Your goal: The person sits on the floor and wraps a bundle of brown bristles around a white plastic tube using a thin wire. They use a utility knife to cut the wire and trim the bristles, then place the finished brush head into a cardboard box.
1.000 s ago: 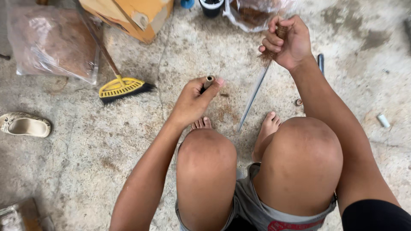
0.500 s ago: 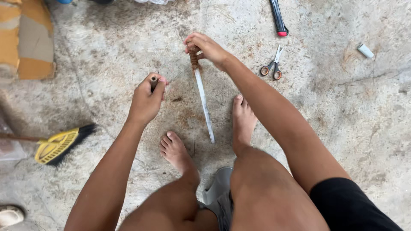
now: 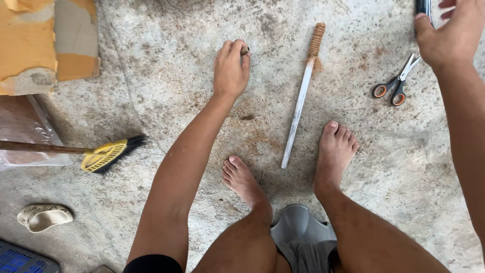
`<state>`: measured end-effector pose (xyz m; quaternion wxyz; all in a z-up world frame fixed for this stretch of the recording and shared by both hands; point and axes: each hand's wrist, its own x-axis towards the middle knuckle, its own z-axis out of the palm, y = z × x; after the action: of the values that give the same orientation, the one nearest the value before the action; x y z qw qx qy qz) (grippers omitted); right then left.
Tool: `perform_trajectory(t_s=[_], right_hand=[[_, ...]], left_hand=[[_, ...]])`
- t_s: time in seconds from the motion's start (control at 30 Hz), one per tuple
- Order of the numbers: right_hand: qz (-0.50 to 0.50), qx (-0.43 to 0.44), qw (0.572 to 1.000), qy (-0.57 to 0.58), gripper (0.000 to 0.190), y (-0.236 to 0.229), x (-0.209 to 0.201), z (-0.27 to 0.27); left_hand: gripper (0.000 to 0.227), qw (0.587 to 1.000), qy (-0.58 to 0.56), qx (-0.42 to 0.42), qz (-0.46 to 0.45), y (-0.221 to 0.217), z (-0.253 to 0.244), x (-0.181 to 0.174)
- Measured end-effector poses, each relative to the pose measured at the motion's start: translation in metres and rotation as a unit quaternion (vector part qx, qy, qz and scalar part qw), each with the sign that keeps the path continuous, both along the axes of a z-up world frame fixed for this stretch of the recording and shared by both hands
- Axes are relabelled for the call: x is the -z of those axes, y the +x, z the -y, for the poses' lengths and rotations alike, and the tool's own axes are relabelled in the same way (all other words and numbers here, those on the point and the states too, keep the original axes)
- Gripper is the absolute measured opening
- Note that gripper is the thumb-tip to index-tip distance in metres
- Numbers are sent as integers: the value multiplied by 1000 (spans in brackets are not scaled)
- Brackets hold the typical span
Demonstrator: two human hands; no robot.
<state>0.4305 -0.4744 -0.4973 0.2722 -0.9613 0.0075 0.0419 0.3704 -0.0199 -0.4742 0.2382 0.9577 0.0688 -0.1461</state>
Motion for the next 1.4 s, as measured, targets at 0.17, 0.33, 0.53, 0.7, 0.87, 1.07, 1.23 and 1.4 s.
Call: perform_trajectory(t_s=[0.17, 0.33, 0.53, 0.7, 0.87, 1.07, 1.23, 1.4], right_hand=[[77, -84, 986, -123, 53, 10, 13, -12], [38, -27, 996, -75, 43, 17, 49, -18], [-68, 82, 987, 118, 13, 2, 51, -15], [-169, 68, 900, 397, 19, -51, 10, -30], [-190, 43, 943, 270, 26, -54, -43, -61], [-240, -34, 919, 310, 43, -38, -80, -110], [-406, -158, 884, 168, 44, -52, -79, -135], [-379, -246, 845, 286, 42, -97, -71, -157]], left_hand=[[17, 996, 27, 43, 80, -10, -3, -5], [36, 983, 110, 51, 139, -24, 31, -17], [57, 993, -39, 34, -102, -62, 113, -18], [25, 989, -76, 27, -125, -69, 115, -4], [24, 979, -108, 47, -164, -76, 101, -21], [37, 982, -101, 150, -49, -91, 50, -49], [39, 973, -49, 207, -92, -73, 0, -62], [33, 951, 16, 302, 66, -61, -26, -55]])
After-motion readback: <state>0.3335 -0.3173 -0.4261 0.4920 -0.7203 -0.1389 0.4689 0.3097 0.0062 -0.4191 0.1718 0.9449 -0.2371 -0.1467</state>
